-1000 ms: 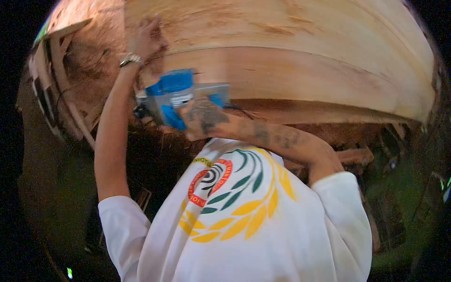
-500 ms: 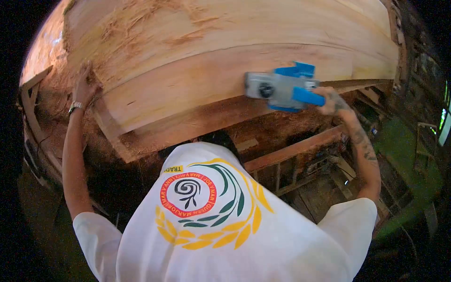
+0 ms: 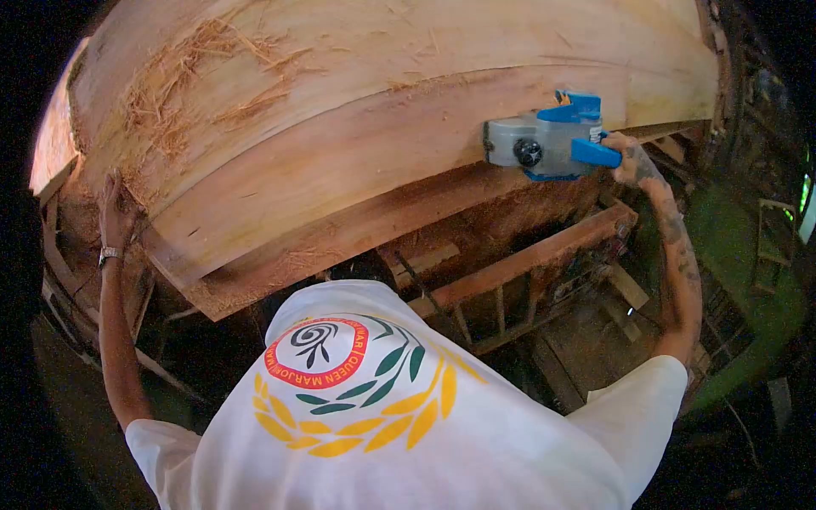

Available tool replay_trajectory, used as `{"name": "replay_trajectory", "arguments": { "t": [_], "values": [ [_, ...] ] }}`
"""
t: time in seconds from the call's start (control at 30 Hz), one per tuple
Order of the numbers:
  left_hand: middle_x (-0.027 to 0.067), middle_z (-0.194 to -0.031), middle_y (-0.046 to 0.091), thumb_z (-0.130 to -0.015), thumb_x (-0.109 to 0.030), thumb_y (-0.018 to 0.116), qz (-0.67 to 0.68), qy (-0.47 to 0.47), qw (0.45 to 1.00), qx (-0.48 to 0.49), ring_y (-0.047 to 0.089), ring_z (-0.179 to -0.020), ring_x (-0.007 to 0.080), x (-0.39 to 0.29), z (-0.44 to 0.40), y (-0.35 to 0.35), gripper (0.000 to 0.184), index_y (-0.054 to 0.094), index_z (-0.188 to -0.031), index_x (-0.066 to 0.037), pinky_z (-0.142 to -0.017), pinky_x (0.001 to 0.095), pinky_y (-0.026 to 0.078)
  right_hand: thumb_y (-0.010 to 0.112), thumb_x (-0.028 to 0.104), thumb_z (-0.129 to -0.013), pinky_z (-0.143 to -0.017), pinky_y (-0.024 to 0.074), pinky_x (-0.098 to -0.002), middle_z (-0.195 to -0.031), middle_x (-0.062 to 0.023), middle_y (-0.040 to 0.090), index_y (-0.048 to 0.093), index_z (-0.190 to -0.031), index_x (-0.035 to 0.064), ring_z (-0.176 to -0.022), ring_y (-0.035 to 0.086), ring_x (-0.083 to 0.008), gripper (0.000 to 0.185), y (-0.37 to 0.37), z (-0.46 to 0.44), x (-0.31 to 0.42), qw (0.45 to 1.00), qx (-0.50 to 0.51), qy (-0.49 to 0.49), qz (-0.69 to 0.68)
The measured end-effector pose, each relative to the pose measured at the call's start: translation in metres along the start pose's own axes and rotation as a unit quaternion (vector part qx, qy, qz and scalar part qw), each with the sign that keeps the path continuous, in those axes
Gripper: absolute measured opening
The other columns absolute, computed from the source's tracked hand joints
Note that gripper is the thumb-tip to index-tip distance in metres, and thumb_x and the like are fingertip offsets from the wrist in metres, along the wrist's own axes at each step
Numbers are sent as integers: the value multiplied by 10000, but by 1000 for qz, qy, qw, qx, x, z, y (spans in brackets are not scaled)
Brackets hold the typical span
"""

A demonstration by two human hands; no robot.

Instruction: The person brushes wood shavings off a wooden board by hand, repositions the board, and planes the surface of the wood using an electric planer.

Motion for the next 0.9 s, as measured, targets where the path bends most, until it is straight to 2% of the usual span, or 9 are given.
{"name": "replay_trajectory", "arguments": {
  "t": [0.13, 0.27, 0.4, 0.47, 0.53, 0.6, 0.7, 0.8, 0.9],
  "values": [
    [207, -1680, 273, -781, -106, 764, 43, -24, 999, 16, 293, -1549, 358, -6, 7, -4, 977, 319, -1636, -264, -1248, 446, 306, 602, -65, -662, -843, 520, -466, -925, -211, 667, 676, -1011, -22, -916, 642, -418, 360, 6, -17, 76, 998, -1, -36, -49],
    [204, -1678, 282, -787, -131, 756, 49, -13, 999, 5, 305, -1545, 358, 5, 11, 1, 943, 346, -1627, -257, -1247, 443, 312, 635, -10, -661, -788, 513, -458, -855, -176, 649, 668, -926, -6, -884, 643, -393, 267, 33, -33, 139, 995, 40, -81, -35],
    [192, -1675, 298, -785, -170, 763, -30, 23, 999, -24, 301, -1546, 359, -12, 7, 0, 937, 355, -1624, -253, -1249, 440, 311, 660, 51, -655, -742, 507, -463, -849, -170, 647, 653, -878, 15, -841, 637, -398, 226, 50, -42, 192, 986, 58, -140, -69],
    [187, -1670, 314, -782, -197, 771, -45, -1, 999, -9, 293, -1547, 372, -13, 6, 9, 933, 363, -1621, -238, -1251, 450, 303, 662, 83, -663, -689, 501, -475, -819, -171, 637, 636, -839, 25, -784, 633, -414, 188, 57, -46, 220, 984, 41, -165, -51],
    [182, -1668, 322, -778, -219, 785, -9, -2, 1000, -30, 290, -1544, 392, -51, 0, -6, 932, 377, -1615, -246, -1246, 487, 304, 671, 93, -663, -675, 501, -476, -794, -167, 632, 631, -819, 30, -766, 633, -413, 173, 59, -48, 240, 985, 17, -168, -48],
    [139, -1672, 335, -771, -270, 835, -77, -27, 997, -2, 323, -1538, 355, -69, -5, -10, 952, 387, -1610, -279, -1245, 492, 297, 692, 102, -659, -675, 507, -477, -761, -161, 630, 643, -807, 43, -754, 640, -403, 167, 63, -54, 261, 984, 14, -167, -57],
    [143, -1677, 314, -775, -312, 850, -103, -58, 993, 19, 316, -1537, 369, -102, -15, -24, 975, 361, -1618, -296, -1243, 495, 302, 693, 96, -654, -680, 514, -478, -760, -155, 639, 635, -789, 57, -745, 648, -397, 152, 70, -60, 298, 979, 18, -189, -73],
    [148, -1686, 288, -766, -380, 850, -52, -41, 998, -15, 307, -1527, 423, -99, -14, -9, 984, 351, -1614, -340, -1207, 523, 369, 703, 103, -658, -664, 528, -481, -774, -148, 660, 613, -767, 73, -750, 676, -395, 145, 91, -76, 353, 972, 26, -209, -107],
    [133, -1693, 274, -764, -402, 852, -81, -58, 995, 9, 317, -1519, 430, -118, -19, -9, 978, 357, -1607, -366, -1169, 527, 422, 724, 131, -668, -656, 536, -486, -771, -152, 663, 631, -801, 64, -737, 683, -397, 175, 103, -88, 397, 963, 31, -241, -115]
  ]
}}
Point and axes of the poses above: each hand's wrist, its own z-axis away from the middle knuckle, its own y-axis out of the palm, x = y × z, the point moved 10 cm from there along -z, towards the middle knuckle
